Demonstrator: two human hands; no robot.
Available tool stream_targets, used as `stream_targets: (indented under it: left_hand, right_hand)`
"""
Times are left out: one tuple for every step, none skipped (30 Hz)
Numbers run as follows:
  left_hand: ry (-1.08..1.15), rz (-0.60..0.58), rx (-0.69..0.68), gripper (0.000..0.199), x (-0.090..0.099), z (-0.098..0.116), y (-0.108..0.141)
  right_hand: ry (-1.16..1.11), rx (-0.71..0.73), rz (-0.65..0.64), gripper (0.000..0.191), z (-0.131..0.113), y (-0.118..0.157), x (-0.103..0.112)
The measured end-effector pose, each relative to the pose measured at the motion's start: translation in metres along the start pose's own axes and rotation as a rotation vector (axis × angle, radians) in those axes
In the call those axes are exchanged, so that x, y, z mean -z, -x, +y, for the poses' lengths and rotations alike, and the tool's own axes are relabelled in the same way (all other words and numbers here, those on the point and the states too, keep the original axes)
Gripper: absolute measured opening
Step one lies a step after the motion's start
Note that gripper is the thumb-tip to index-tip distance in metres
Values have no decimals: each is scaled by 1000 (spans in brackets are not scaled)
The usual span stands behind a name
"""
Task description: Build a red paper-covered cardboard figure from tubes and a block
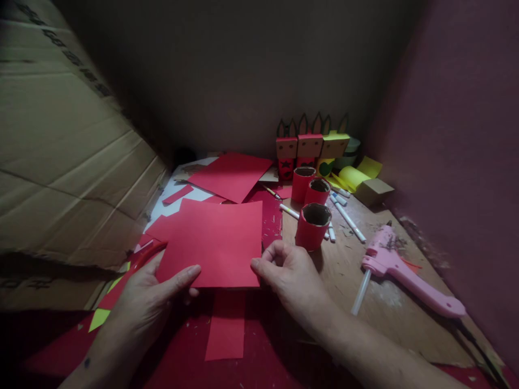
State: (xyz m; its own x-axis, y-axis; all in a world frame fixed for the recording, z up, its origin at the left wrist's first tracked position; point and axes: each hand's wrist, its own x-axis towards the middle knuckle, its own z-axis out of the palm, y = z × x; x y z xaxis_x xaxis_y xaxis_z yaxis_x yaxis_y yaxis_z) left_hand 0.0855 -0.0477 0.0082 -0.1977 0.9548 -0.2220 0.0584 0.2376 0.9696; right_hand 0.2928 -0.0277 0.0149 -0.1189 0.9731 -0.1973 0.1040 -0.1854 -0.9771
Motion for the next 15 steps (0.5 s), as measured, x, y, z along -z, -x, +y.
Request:
stream_targets:
  left_hand:
    - [9, 2, 10, 40, 0, 0, -1]
    - [19, -1, 24, 41, 0, 1, -1]
    - [25, -8, 38, 42, 0, 1, -1]
    - [26, -15, 48, 43, 0, 2, -1]
    - [22, -21, 52, 44, 0, 2, 0]
    - [14, -28, 47, 43, 0, 2, 0]
    - [7, -37, 39, 43, -1, 2, 0]
    - [-1, -39, 33, 44, -1, 2, 0]
    - [-8, -30, 32, 46, -1, 2, 0]
    - [-17, -7, 35, 49, -1, 3, 0]
    - [-29, 14, 47, 53, -1, 4, 0]
    - [-38, 28, 62, 58, -1, 5, 0]
    - [-44, 26, 75, 62, -1, 6, -1]
    - [-52, 9, 82, 64, 0, 7, -2]
    - [-59, 2, 69, 64, 1, 8, -4]
  right_hand:
    - [-6, -1, 3, 24, 0, 0, -1]
    - [-13, -4, 7, 24, 0, 0, -1]
    - [-22, -9, 13, 24, 1, 0, -2]
    - [-38, -16, 16, 24, 2, 0, -2]
    - [-58, -19, 17, 23, 3, 0, -2]
    - [-79, -21, 14, 23, 5, 0, -2]
    - [-97, -20, 13, 23, 6, 0, -3]
    - [-108, -20, 15, 22, 8, 0, -3]
    - [-110, -28, 14, 22, 9, 0, -3]
    - [-108, -44, 14, 21, 10, 0, -3]
    - [-109, -63, 13, 21, 10, 1, -3]
    - [-113, -81, 9, 21, 10, 1, -4]
    - [-116, -86, 5, 21, 9, 1, -4]
    - [-116, -77, 6, 22, 9, 1, -4]
    - [-116, -56, 14, 22, 8, 1, -4]
